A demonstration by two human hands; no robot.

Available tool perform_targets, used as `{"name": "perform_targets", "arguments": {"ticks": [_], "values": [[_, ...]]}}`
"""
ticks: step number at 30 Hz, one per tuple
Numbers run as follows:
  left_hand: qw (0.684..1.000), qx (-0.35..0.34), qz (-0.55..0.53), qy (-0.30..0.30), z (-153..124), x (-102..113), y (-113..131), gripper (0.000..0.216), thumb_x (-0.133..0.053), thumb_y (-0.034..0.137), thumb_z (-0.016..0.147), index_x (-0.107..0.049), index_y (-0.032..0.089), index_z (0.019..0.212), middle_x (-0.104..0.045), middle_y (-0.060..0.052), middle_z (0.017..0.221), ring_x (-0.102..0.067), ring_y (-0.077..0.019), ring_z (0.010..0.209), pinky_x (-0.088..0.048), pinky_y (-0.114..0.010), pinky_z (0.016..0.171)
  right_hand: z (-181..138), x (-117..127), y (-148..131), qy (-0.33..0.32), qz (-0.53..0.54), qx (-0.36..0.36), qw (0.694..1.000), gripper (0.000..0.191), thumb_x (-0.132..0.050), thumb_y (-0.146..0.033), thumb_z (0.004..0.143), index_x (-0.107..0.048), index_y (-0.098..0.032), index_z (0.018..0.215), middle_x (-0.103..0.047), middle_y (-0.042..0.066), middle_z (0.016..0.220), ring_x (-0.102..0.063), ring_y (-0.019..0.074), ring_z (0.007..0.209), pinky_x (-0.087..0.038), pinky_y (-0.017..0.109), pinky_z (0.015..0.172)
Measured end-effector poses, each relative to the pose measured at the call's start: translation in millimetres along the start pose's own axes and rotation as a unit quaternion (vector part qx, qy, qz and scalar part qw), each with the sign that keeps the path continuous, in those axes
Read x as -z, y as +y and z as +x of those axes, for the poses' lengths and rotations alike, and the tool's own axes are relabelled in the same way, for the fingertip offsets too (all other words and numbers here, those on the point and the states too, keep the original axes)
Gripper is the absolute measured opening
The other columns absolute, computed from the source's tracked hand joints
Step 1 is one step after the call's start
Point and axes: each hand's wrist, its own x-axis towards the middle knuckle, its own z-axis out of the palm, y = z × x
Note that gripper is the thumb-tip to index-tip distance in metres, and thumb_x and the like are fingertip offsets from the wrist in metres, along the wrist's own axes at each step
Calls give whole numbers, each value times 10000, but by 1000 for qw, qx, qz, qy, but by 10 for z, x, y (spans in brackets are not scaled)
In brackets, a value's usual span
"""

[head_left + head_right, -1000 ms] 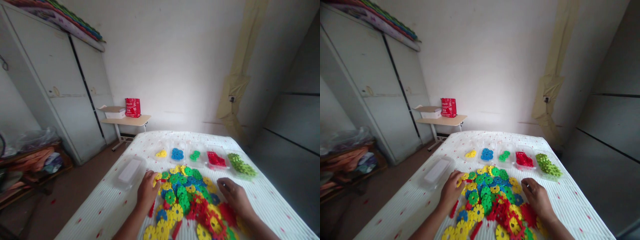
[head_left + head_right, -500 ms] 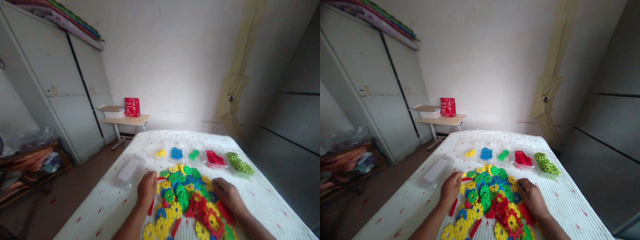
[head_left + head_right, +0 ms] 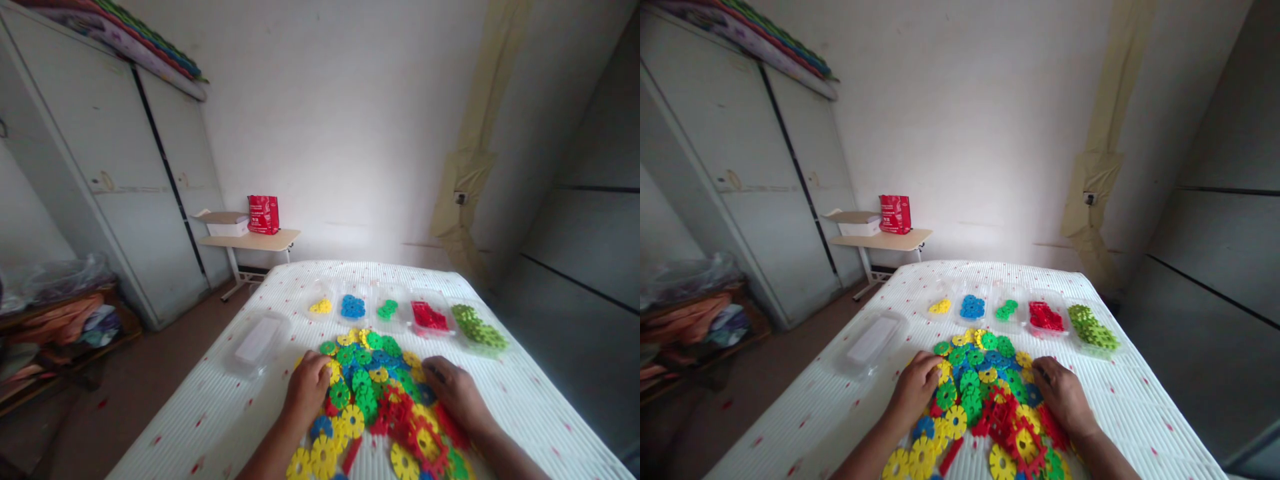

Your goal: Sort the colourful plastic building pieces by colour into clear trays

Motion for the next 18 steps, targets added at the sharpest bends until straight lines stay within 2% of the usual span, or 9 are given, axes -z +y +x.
{"name": "perform_targets", "arguments": {"ticks": [5,10,15,18], "values": [[1000,-1,7,-24,-25,1,15,340,-468,119,738,-657,201,1009,-632,-60,988,-585,-169,938,-441,-290,866,-6,8,-1,-12,1,-5,1000,305,-403,-420,836,-622,-211,803,-680,66,810,-631,199,729,-491,292,683],[999,11,-29,-6,-31,45,85,349,-497,122,715,-665,220,1005,-657,-45,977,-592,-171,947,-439,-298,877,-14,20,-23,-11,12,-11,1000,297,-413,-429,826,-622,-220,798,-683,61,806,-627,196,724,-494,292,683],[991,51,-121,16,-9,100,141,261,-535,145,675,-695,184,877,-677,-36,821,-616,-156,784,-474,-270,743,-3,32,-56,-14,8,-14,1000,296,-405,-419,823,-619,-216,793,-683,65,802,-626,195,721,-490,294,673],[961,120,-248,1,101,184,170,201,-573,190,677,-684,130,834,-650,-20,673,-589,-136,614,-471,-245,586,1,28,-55,-17,-3,-8,1000,299,-391,-402,829,-618,-210,798,-681,65,808,-630,198,731,-482,297,681]]}}
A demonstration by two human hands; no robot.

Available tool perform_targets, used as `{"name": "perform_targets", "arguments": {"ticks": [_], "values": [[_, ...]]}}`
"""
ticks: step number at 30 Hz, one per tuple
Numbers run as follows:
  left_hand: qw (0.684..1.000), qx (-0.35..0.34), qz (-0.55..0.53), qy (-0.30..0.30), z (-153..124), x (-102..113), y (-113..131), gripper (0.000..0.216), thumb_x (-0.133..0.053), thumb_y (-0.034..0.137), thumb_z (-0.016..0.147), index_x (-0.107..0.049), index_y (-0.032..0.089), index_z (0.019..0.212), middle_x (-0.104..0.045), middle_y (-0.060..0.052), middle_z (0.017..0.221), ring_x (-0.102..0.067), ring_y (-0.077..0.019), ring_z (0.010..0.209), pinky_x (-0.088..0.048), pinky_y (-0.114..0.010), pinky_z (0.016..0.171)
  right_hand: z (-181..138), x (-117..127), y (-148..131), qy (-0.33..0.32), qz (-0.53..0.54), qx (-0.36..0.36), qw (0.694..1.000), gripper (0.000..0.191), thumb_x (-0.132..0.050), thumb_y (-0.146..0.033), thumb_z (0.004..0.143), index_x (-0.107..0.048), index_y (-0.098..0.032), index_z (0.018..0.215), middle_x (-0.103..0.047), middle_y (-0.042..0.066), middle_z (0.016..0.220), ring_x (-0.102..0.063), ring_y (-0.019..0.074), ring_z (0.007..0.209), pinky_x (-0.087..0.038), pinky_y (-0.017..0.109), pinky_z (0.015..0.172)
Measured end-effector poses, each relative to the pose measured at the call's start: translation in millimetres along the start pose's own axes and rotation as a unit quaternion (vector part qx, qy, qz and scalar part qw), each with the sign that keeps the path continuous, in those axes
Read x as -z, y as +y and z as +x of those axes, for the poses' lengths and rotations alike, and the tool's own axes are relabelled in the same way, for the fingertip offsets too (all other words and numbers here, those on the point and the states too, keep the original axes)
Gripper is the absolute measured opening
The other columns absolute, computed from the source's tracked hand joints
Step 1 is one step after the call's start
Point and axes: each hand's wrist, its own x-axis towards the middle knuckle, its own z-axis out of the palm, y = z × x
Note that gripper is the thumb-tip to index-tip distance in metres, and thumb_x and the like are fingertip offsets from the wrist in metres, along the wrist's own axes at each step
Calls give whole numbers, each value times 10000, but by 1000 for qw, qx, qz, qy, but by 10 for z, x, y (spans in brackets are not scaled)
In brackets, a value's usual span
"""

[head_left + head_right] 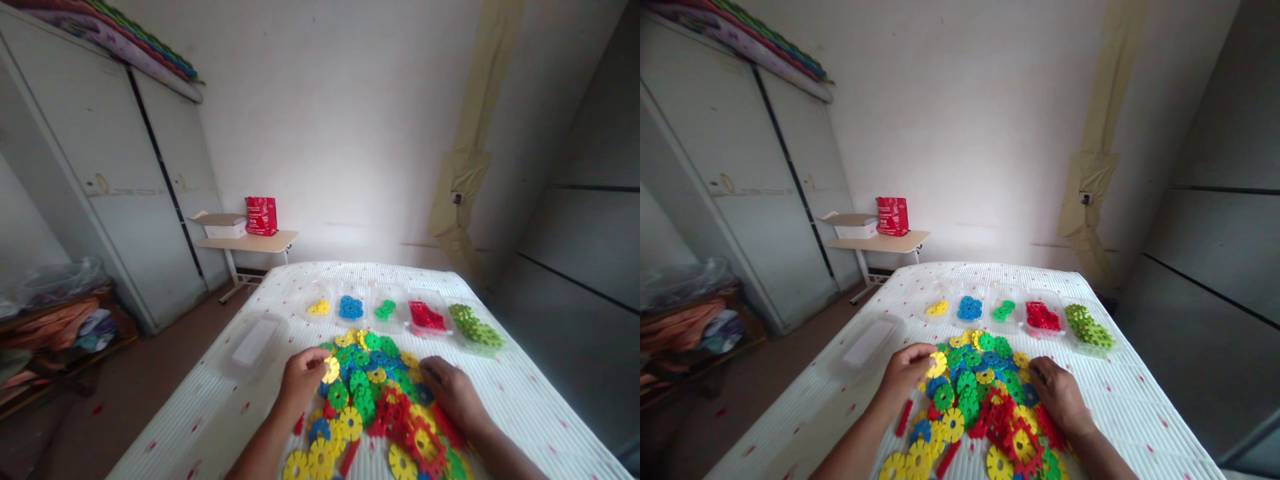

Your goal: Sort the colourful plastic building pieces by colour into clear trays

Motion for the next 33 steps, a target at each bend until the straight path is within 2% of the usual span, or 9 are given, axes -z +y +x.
{"name": "perform_targets", "arguments": {"ticks": [3,6,8,14,16,20,22,27,33], "values": [[997,37,-69,28,206,78,169,268,-576,291,767,-644,101,942,-618,-12,666,-558,-124,551,-458,-250,510,-1,-5,3,2,-8,2,1000,297,-386,-386,830,-620,-207,794,-679,62,803,-632,192,723,-478,289,674],[993,13,-67,101,449,129,336,325,-533,336,849,-548,141,1107,-598,-66,1049,-598,-176,869,-515,-359,733,-3,-6,-1,8,-8,2,1000,291,-389,-381,830,-622,-213,786,-680,52,792,-632,186,715,-477,276,665],[991,3,-62,115,569,134,397,342,-524,332,858,-513,160,1153,-548,-77,1161,-569,-194,979,-495,-407,816,-3,-8,-4,11,-5,2,1000,285,-395,-380,828,-622,-216,777,-678,47,783,-631,184,709,-477,273,659],[991,-2,-37,125,569,117,294,345,-530,338,853,-525,156,1145,-547,-68,1166,-565,-210,988,-495,-405,816,-8,-17,-8,8,7,0,1000,283,-390,-376,838,-617,-221,771,-673,47,777,-618,179,695,-471,275,647],[992,3,-27,122,457,131,175,326,-531,341,850,-543,153,1116,-576,-64,1113,-585,-191,926,-507,-374,773,-12,-17,2,4,7,-1,1000,281,-392,-367,838,-622,-216,782,-672,44,786,-616,175,703,-467,271,656],[994,8,41,103,145,177,-113,251,-540,347,768,-644,147,876,-618,6,625,-567,-139,555,-461,-242,518,20,3,21,-5,8,5,1000,262,-409,-352,831,-625,-207,810,-673,37,793,-619,170,715,-468,261,663],[992,-1,71,104,4,196,-220,223,-531,331,710,-659,154,759,-581,23,511,-542,-137,491,-440,-232,488,77,13,-7,-4,8,2,1000,269,-412,-363,831,-631,-208,848,-682,40,810,-625,170,713,-472,256,659],[988,-23,108,107,-136,206,-288,227,-504,312,678,-669,167,735,-616,7,536,-563,-147,513,-450,-233,512,338,-83,-270,-3,-33,21,999,270,-429,-294,818,-658,-202,927,-697,65,870,-642,177,729,-470,259,678],[986,-28,121,110,-101,182,-305,243,-481,319,695,-665,169,750,-628,-2,563,-572,-151,525,-455,-235,523,675,-403,-630,-59,-84,31,994,340,-434,-192,808,-625,-178,1089,-651,102,1105,-618,201,981,-443,261,827]]}}
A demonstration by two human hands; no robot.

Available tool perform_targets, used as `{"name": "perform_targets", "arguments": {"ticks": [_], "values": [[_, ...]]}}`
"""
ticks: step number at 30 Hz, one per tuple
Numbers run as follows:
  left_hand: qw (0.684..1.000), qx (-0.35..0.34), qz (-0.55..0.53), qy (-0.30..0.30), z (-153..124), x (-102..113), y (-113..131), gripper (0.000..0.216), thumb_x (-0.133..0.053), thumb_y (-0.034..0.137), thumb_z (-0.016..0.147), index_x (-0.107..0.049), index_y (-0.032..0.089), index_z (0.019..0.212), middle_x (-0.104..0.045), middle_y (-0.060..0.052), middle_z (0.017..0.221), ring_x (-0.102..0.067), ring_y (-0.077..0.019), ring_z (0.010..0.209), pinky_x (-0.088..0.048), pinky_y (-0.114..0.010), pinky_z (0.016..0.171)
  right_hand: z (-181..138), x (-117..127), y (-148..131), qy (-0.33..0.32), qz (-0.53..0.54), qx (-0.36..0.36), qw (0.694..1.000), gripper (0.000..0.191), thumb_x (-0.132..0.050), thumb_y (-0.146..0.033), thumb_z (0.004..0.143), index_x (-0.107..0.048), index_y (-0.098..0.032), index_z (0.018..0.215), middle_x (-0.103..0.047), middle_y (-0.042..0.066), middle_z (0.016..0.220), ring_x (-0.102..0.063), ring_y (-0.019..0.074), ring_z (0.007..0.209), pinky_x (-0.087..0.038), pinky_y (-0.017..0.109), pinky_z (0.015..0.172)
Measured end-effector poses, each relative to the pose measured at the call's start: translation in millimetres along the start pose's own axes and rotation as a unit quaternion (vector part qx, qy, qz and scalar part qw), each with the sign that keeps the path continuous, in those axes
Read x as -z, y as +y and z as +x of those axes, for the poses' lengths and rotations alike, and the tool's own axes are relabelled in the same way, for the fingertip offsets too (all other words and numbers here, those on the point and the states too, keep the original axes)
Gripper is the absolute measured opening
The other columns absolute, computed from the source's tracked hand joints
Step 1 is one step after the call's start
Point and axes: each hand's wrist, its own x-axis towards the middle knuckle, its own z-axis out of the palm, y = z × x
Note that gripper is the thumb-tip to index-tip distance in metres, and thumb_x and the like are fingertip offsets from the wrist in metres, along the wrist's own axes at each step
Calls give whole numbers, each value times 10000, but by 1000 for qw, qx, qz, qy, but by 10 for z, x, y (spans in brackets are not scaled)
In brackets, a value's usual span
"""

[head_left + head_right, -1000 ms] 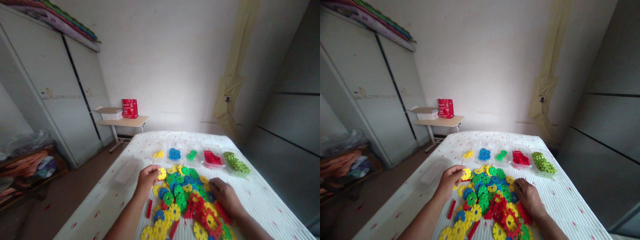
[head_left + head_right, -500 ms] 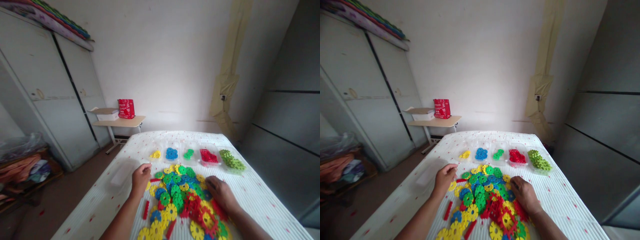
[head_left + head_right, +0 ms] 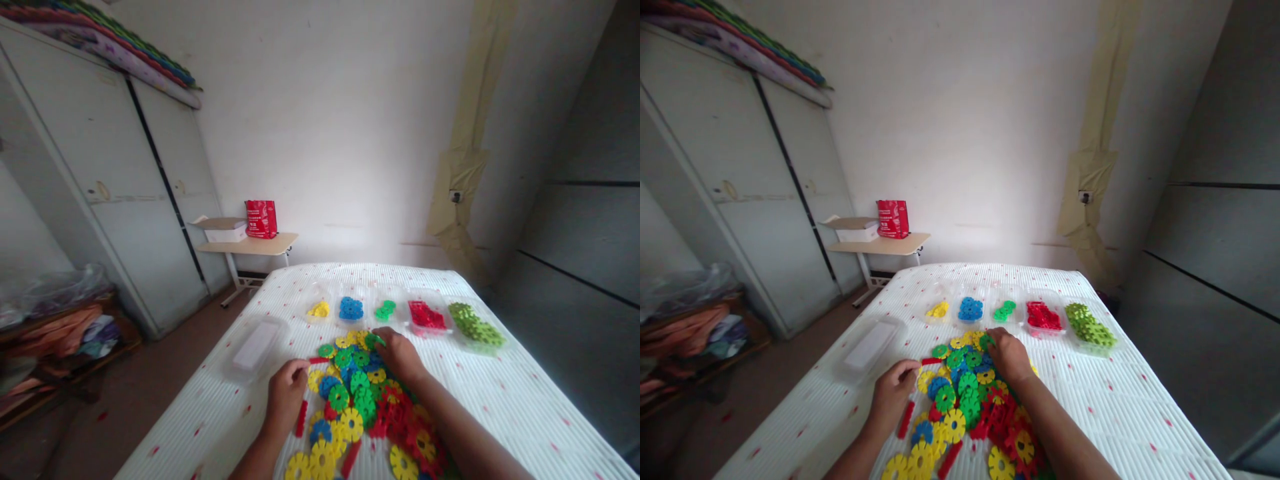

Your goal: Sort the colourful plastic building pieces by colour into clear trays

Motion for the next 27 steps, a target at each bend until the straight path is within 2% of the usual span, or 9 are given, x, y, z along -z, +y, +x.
{"name": "perform_targets", "arguments": {"ticks": [3,8,13,16,21,24,27], "values": [[1000,-2,1,1,0,-13,-21,243,-480,318,698,-664,166,746,-611,4,532,-570,-152,522,-453,-234,525,112,-76,-64,-40,-33,-20,998,407,-441,-171,794,-570,-171,1179,-608,103,1192,-584,199,1051,-415,260,876],[1000,-1,-6,3,-6,-30,-35,233,-479,304,702,-660,167,754,-614,3,546,-575,-152,535,-453,-234,533,128,-88,-61,-49,-43,-19,998,399,-468,-164,762,-584,-178,1143,-622,102,1128,-593,192,1004,-413,239,823],[1000,-5,-6,-2,-8,-40,-62,222,-475,286,716,-657,168,762,-625,0,570,-586,-153,552,-460,-236,552,57,-45,-45,-13,-39,-29,999,305,-504,-167,732,-591,-190,1023,-619,71,1013,-593,158,880,-381,207,709],[1000,-8,-4,-4,-9,-43,-81,217,-476,271,716,-659,168,771,-642,-5,604,-594,-151,567,-462,-234,563,24,10,-37,-3,-40,-22,999,201,-503,-143,706,-594,-182,882,-632,46,861,-573,144,743,-345,210,627],[1000,-9,5,-3,-14,-42,-73,211,-481,263,713,-663,172,771,-656,-10,633,-604,-154,590,-467,-234,578,82,245,-38,-11,-3,4,1000,106,-504,-122,660,-590,-185,668,-605,-1,615,-522,117,578,-305,204,535],[1000,-10,8,-6,-13,-41,-56,212,-474,262,721,-658,171,776,-658,-13,649,-608,-157,615,-471,-238,599,216,443,-19,54,39,-7,998,100,-511,-171,688,-611,-179,691,-622,6,614,-544,122,566,-353,207,536],[1000,-9,10,-5,-9,-41,-54,218,-467,263,726,-657,167,774,-657,-17,650,-609,-159,619,-475,-243,606,337,586,37,173,53,-51,982,169,-501,-223,725,-641,-174,807,-668,43,710,-591,146,608,-424,244,595]]}}
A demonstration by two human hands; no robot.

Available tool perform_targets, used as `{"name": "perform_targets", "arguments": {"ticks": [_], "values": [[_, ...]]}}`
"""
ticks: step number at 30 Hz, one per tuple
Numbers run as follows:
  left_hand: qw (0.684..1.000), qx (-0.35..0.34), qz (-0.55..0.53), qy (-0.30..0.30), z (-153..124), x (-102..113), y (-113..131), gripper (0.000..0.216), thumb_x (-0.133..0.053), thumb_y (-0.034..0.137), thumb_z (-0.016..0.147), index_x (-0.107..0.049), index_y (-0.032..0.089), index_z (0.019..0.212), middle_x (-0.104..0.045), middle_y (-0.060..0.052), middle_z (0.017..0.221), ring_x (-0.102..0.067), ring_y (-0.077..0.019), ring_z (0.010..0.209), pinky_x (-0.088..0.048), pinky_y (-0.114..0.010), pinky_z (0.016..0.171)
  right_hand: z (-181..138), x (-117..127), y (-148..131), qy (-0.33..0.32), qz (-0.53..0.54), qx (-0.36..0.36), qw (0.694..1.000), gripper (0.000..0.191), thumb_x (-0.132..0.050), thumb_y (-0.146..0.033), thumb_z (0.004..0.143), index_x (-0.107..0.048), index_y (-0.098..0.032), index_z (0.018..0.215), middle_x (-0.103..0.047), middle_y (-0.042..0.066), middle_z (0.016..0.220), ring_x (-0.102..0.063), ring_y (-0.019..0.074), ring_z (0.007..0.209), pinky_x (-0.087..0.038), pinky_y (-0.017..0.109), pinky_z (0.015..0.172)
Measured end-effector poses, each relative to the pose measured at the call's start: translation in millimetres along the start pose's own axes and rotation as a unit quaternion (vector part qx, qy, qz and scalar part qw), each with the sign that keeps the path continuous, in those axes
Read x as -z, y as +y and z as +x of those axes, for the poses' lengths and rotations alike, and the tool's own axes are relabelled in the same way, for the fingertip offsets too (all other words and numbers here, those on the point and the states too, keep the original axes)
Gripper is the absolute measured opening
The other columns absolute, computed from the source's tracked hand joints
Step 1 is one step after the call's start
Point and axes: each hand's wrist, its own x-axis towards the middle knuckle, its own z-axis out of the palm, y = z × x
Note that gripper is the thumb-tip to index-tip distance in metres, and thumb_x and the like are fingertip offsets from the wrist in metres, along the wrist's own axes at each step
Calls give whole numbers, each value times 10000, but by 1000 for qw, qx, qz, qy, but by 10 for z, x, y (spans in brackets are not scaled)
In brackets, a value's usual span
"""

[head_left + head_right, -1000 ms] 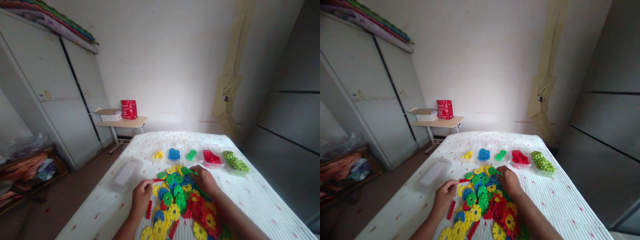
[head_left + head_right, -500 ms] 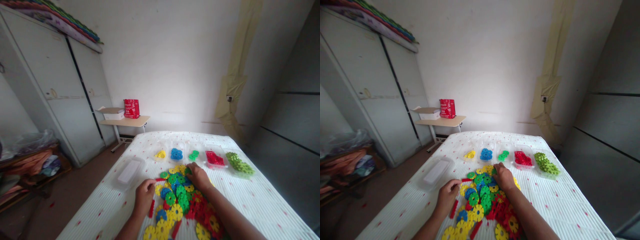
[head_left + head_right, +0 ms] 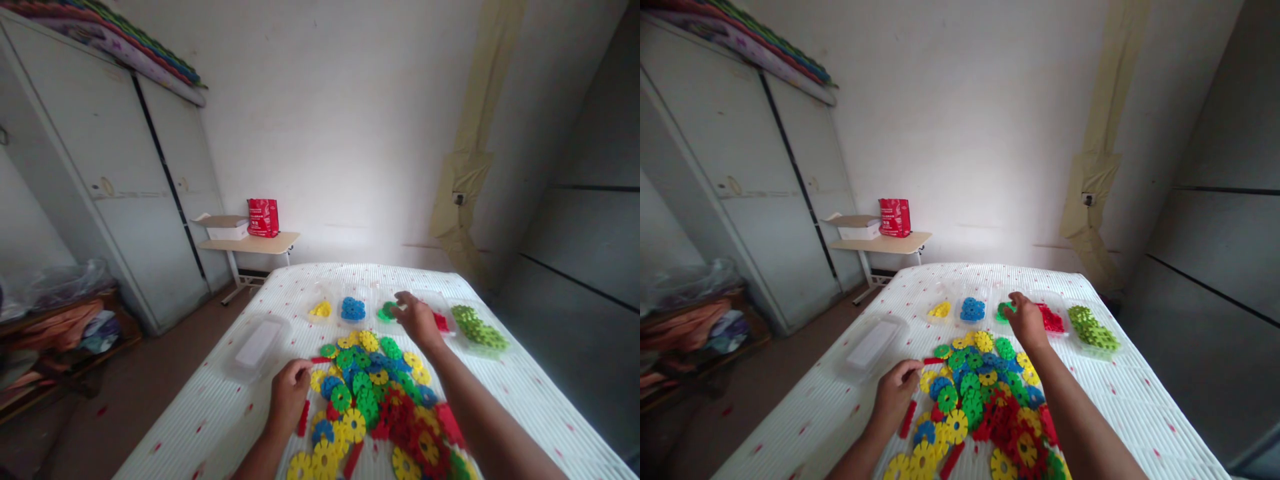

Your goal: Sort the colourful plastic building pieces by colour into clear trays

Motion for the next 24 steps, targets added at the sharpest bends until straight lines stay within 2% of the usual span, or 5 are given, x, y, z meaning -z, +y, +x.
{"name": "perform_targets", "arguments": {"ticks": [3,11,17,20,24], "values": [[1000,-7,0,0,2,3,-11,214,-470,257,720,-662,169,759,-671,-21,679,-611,-156,618,-479,-245,609,12,37,64,75,-13,-2,997,227,-472,-240,747,-647,-174,877,-687,75,788,-623,170,666,-457,277,649],[998,-54,7,11,-15,21,65,196,-466,204,713,-657,180,752,-686,-25,734,-631,-158,700,-489,-250,669,-654,100,506,57,-39,99,993,255,-394,-297,822,-617,-186,768,-678,61,726,-627,154,597,-455,242,572],[990,-102,94,-20,-23,-5,144,205,-465,148,718,-655,194,776,-663,-31,796,-608,-154,770,-468,-258,714,-1062,180,961,-16,-76,28,997,294,-381,-359,825,-631,-213,774,-697,51,780,-653,163,651,-476,230,584],[984,-99,138,-54,-39,-14,147,201,-472,104,700,-650,194,729,-644,-32,787,-592,-158,807,-453,-266,752,-1098,171,1018,-43,-67,-5,997,288,-385,-371,816,-629,-219,802,-703,44,796,-658,169,685,-485,234,627],[980,-87,154,-92,-56,-4,132,279,-473,57,682,-671,197,821,-639,-43,892,-572,-160,906,-435,-267,830,-1082,126,1000,-65,-58,-25,996,280,-383,-364,803,-627,-226,803,-705,45,807,-657,183,702,-485,256,652]]}}
